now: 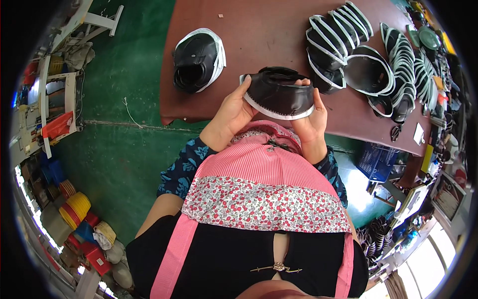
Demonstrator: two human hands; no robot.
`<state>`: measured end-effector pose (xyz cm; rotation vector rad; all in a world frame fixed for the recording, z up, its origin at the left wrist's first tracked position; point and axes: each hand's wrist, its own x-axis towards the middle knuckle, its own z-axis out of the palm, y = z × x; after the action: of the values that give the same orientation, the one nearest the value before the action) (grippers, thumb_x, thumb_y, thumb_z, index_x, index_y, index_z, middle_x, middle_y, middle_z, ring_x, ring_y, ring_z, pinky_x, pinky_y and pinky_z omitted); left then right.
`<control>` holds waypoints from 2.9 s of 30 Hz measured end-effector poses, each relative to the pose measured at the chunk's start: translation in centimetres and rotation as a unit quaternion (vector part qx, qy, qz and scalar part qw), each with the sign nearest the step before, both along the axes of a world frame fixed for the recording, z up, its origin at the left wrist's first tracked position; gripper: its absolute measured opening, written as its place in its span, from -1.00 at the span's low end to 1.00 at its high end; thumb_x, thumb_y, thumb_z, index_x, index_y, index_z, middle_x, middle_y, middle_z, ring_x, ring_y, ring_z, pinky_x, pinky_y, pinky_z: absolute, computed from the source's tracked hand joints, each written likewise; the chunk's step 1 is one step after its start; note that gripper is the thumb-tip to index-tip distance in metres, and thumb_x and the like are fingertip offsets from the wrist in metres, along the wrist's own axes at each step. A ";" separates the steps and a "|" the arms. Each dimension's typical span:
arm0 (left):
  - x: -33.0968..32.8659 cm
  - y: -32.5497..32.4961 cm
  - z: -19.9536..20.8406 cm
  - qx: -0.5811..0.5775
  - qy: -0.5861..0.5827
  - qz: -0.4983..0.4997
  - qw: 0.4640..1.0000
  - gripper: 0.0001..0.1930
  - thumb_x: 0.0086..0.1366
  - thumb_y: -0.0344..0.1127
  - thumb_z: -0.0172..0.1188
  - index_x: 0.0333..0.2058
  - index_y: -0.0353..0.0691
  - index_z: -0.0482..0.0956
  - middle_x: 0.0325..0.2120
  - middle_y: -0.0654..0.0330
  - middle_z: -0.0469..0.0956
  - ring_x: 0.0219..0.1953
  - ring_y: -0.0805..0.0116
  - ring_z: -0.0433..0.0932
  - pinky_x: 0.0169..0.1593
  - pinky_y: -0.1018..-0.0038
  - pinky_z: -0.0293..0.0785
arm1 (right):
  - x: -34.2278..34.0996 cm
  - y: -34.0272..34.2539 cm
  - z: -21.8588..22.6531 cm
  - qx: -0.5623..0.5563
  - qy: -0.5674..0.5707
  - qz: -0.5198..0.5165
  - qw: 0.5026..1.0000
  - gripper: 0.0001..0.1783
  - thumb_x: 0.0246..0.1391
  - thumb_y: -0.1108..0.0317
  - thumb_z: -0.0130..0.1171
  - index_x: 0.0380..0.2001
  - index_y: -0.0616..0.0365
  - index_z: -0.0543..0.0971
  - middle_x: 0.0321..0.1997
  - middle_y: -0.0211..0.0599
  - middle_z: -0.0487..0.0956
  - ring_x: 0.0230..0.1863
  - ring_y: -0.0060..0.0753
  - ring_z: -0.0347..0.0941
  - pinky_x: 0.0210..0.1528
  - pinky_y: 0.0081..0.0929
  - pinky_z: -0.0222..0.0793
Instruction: Sorting, grouping, and bundling shoe uppers and soles on a factory workbench.
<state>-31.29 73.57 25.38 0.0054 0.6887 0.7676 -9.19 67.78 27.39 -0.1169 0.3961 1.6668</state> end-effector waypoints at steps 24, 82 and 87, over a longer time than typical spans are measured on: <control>-0.4 -2.8 -2.2 0.511 0.492 -0.101 0.698 -0.74 0.48 -0.44 0.41 0.05 -0.33 0.60 -0.10 0.15 0.77 -0.09 0.48 0.69 0.02 0.45 0.62 | 4.2 -4.4 0.2 -0.112 -0.617 0.022 0.779 -0.46 0.58 0.05 0.07 0.24 0.37 0.59 0.05 -0.20 0.75 0.02 -0.38 0.71 0.12 -0.35 0.62; -7.3 18.8 -17.9 0.523 0.783 -0.203 0.270 -0.53 0.46 -0.12 0.37 0.15 -0.34 0.56 -0.08 -0.12 0.68 0.02 -0.22 0.64 0.06 -0.04 0.60 | 21.5 7.5 -7.8 -0.012 -0.730 0.152 0.666 -0.65 0.44 0.24 0.33 0.11 0.27 0.71 -0.32 -0.38 0.73 -0.27 -0.59 0.63 -0.22 -0.37 0.53; 0.5 22.3 -13.9 0.493 0.849 -0.065 0.178 -0.49 0.43 -0.07 0.41 0.20 -0.25 0.57 0.10 -0.08 0.62 0.16 -0.16 0.58 0.10 -0.06 0.57 | 22.7 3.0 -3.4 -0.047 -0.375 0.040 0.925 -0.64 0.50 0.29 0.23 0.24 0.19 0.60 -0.17 -0.45 0.65 -0.19 -0.51 0.55 0.00 -0.33 0.49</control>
<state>-30.74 95.82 11.47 2.5655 2.0723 0.5687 13.51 70.79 23.97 -0.8243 -0.1173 1.5471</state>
